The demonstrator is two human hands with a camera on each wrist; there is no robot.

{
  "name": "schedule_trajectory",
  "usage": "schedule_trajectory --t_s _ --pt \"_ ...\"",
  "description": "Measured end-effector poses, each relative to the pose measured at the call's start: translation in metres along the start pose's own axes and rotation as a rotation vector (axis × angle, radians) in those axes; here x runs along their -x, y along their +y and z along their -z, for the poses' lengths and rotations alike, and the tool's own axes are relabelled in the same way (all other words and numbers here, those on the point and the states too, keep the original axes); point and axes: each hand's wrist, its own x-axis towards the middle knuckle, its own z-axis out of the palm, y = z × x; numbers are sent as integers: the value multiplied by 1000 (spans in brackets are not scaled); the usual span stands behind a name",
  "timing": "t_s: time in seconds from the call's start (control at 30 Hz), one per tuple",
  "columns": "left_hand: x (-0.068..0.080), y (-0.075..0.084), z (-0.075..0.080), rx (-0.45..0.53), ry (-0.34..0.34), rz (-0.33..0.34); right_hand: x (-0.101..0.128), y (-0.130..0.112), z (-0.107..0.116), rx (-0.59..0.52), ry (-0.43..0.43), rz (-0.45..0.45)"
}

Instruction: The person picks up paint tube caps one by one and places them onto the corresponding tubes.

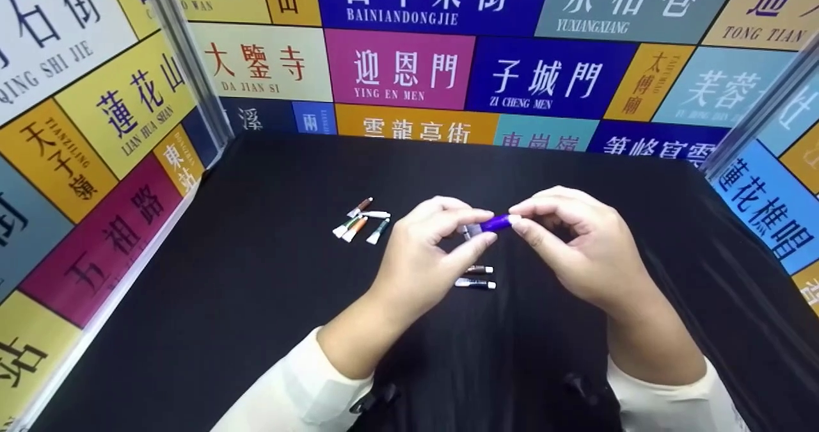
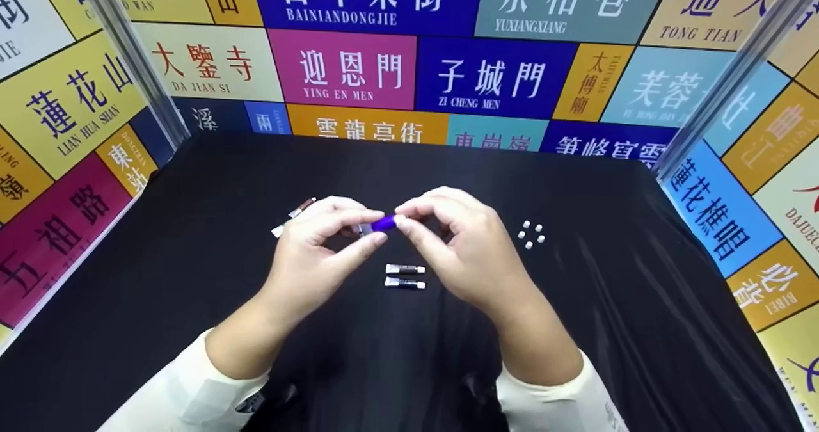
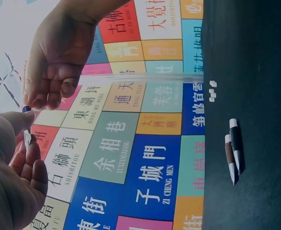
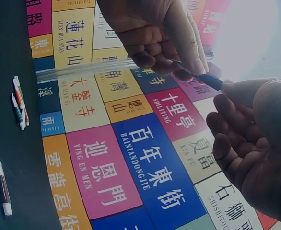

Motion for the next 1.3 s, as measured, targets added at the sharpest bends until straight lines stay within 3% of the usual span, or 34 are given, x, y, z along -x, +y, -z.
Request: schedule_trajectory --t_s 0.13,0.27,0.47,0.7,1.03,1.3 --pt "-3 -3 -3 -3 -21 3 -1 5 3 -10 1 4" --pt "-7 -10 -7 -11 -61 49 -3 15 11 -44 13 -27" --pt "-16 -35 -18 -86 -172 170 -8 49 31 -112 129 -197" --pt "-23 -62 -36 -149 -269 232 -9 90 49 -110 215 -425" --pt "-25 -95 -52 -214 -363 315 -1 137 56 -204 252 -568" --pt "-26 -117 -61 -278 -452 342 13 181 60 -285 276 -695"
